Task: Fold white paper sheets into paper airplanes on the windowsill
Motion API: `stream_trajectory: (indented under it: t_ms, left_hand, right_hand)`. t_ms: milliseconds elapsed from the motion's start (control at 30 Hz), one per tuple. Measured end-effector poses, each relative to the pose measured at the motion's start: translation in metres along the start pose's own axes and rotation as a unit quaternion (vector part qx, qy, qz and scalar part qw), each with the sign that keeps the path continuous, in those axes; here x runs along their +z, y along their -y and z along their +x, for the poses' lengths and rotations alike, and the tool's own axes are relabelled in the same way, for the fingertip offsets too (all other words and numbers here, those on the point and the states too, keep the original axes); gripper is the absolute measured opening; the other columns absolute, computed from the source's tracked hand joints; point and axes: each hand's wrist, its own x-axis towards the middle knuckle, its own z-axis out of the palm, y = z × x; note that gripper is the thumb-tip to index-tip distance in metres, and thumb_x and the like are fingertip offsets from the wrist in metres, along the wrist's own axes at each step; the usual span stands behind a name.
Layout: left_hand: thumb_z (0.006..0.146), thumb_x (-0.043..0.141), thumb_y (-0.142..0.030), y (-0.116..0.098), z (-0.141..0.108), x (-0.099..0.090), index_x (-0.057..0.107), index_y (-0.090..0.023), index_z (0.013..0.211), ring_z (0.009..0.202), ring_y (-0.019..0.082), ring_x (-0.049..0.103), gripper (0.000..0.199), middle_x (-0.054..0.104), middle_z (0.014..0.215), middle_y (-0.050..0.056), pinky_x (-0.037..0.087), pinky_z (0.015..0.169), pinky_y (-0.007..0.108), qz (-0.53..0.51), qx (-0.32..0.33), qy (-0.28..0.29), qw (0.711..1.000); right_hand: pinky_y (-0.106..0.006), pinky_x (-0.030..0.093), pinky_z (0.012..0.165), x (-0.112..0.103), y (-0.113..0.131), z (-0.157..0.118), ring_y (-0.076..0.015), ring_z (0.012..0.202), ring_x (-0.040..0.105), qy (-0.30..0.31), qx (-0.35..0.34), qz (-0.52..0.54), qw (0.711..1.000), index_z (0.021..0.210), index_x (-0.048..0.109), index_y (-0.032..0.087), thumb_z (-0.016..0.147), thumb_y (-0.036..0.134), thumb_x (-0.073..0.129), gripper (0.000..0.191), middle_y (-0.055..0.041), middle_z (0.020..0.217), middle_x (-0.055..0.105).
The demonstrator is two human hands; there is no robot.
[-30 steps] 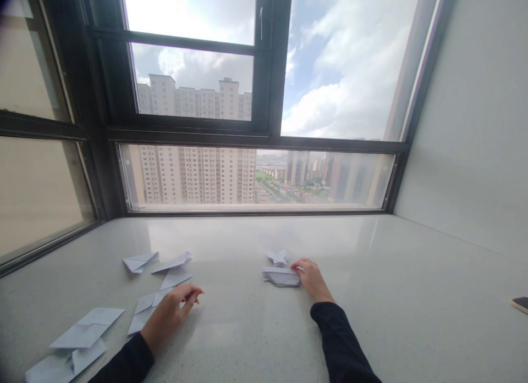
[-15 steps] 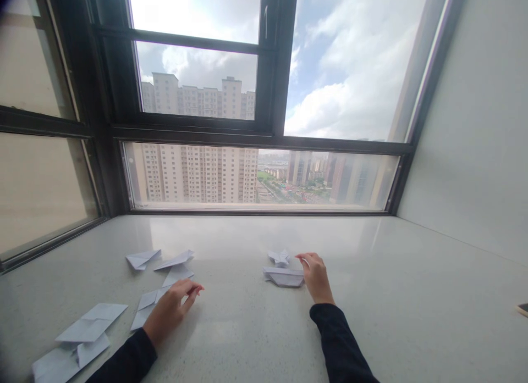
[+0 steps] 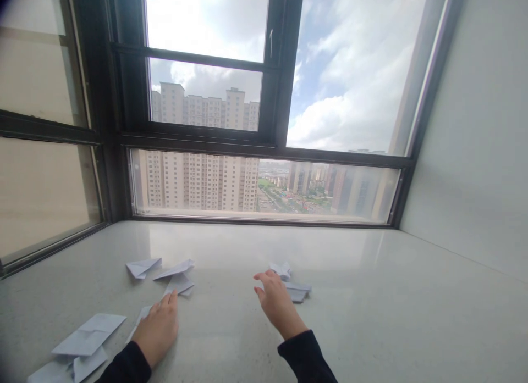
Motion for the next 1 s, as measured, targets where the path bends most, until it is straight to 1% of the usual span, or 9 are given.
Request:
stream_trajectory:
  t_ms: [167, 267, 367, 467, 567, 667, 733, 900, 1000]
  left_hand:
    - [0.070, 0.026, 0.006, -0.006, -0.004, -0.005, 0.042, -0.005, 0.119, 0.108, 0.032, 0.045, 0.053, 0.042, 0.124, 0.023, 0.043, 0.077, 0.051, -0.005, -0.016, -0.001, 1.000]
    - [0.070, 0.023, 0.006, -0.008, -0.003, -0.010, 0.038, -0.006, 0.122, 0.110, 0.029, 0.045, 0.055, 0.041, 0.126, 0.021, 0.041, 0.083, 0.049, -0.037, 0.007, -0.047, 0.998]
    - [0.067, 0.025, 0.006, -0.015, 0.001, -0.009, 0.013, -0.010, 0.132, 0.121, 0.023, 0.031, 0.068, 0.028, 0.135, 0.016, 0.032, 0.096, 0.042, -0.133, 0.109, -0.141, 0.975]
    - [0.065, 0.026, 0.006, -0.023, 0.000, -0.001, -0.009, -0.018, 0.132, 0.126, 0.018, 0.018, 0.079, 0.009, 0.141, 0.009, 0.027, 0.100, 0.037, -0.275, 0.233, -0.163, 0.918]
    - [0.064, 0.027, 0.007, -0.030, -0.005, 0.006, -0.013, -0.022, 0.131, 0.126, 0.019, 0.019, 0.083, 0.000, 0.142, 0.006, 0.030, 0.099, 0.036, -0.376, 0.280, -0.104, 0.877]
    - [0.068, 0.034, 0.001, -0.034, -0.012, 0.007, -0.011, -0.022, 0.131, 0.127, 0.022, 0.015, 0.081, -0.003, 0.142, 0.007, 0.027, 0.100, 0.039, -0.417, 0.296, -0.075, 0.856]
    - [0.072, 0.036, -0.003, -0.036, -0.014, 0.004, -0.011, -0.024, 0.131, 0.127, 0.023, 0.015, 0.078, -0.003, 0.142, 0.007, 0.025, 0.101, 0.041, -0.452, 0.295, -0.070, 0.839]
    - [0.082, 0.029, -0.017, -0.034, -0.006, -0.009, -0.004, -0.023, 0.131, 0.116, 0.020, 0.039, 0.060, 0.010, 0.141, 0.012, 0.039, 0.092, 0.036, -0.574, 0.218, -0.076, 0.786]
    - [0.082, 0.029, -0.020, -0.016, 0.006, -0.022, 0.022, -0.017, 0.127, 0.110, 0.019, 0.045, 0.046, 0.034, 0.131, 0.012, 0.043, 0.086, 0.033, -0.518, 0.128, -0.089, 0.841]
  right_hand:
    - [-0.027, 0.038, 0.076, 0.019, 0.085, -0.030, -0.0184, 0.084, 0.055, 0.146, -0.055, 0.145, 0.977, 0.096, 0.058, 0.018, 0.071, 0.009, 0.049, 0.028, -0.0075, 0.093, 0.059]
    - [-0.028, 0.039, 0.070, 0.038, 0.099, -0.039, -0.0179, 0.075, 0.055, 0.158, -0.021, 0.200, 0.967, 0.080, 0.060, 0.016, 0.077, 0.022, 0.048, 0.014, -0.0073, 0.081, 0.060]
    - [-0.029, 0.040, 0.064, 0.056, 0.093, -0.038, -0.0188, 0.071, 0.053, 0.147, 0.042, 0.304, 0.940, 0.073, 0.057, 0.014, 0.078, 0.040, 0.045, 0.029, -0.0077, 0.074, 0.058]
    - [-0.027, 0.041, 0.059, 0.066, 0.086, -0.034, -0.0175, 0.070, 0.054, 0.152, 0.124, 0.516, 0.834, 0.090, 0.053, 0.014, 0.075, 0.056, 0.040, 0.046, -0.0068, 0.077, 0.058]
    - [-0.026, 0.041, 0.059, 0.068, 0.084, -0.031, -0.0146, 0.063, 0.055, 0.146, 0.189, 0.661, 0.712, 0.093, 0.052, 0.014, 0.070, 0.062, 0.042, 0.054, -0.0036, 0.069, 0.058]
    - [-0.022, 0.038, 0.054, 0.067, 0.084, -0.029, -0.0112, 0.055, 0.053, 0.120, 0.232, 0.709, 0.655, 0.080, 0.056, 0.014, 0.064, 0.059, 0.052, 0.048, 0.0005, 0.057, 0.056]
    - [-0.020, 0.037, 0.051, 0.066, 0.083, -0.028, -0.0100, 0.052, 0.051, 0.107, 0.229, 0.714, 0.653, 0.073, 0.058, 0.014, 0.060, 0.055, 0.060, 0.043, 0.0015, 0.055, 0.055]
    - [-0.023, 0.038, 0.056, 0.065, 0.075, -0.025, -0.0122, 0.055, 0.053, 0.119, 0.191, 0.690, 0.688, 0.071, 0.063, 0.013, 0.051, 0.042, 0.071, 0.037, 0.0000, 0.058, 0.059]
    - [-0.024, 0.038, 0.055, 0.066, 0.070, -0.024, -0.0126, 0.053, 0.053, 0.119, 0.202, 0.672, 0.702, 0.070, 0.064, 0.012, 0.048, 0.037, 0.073, 0.034, -0.0005, 0.057, 0.060]
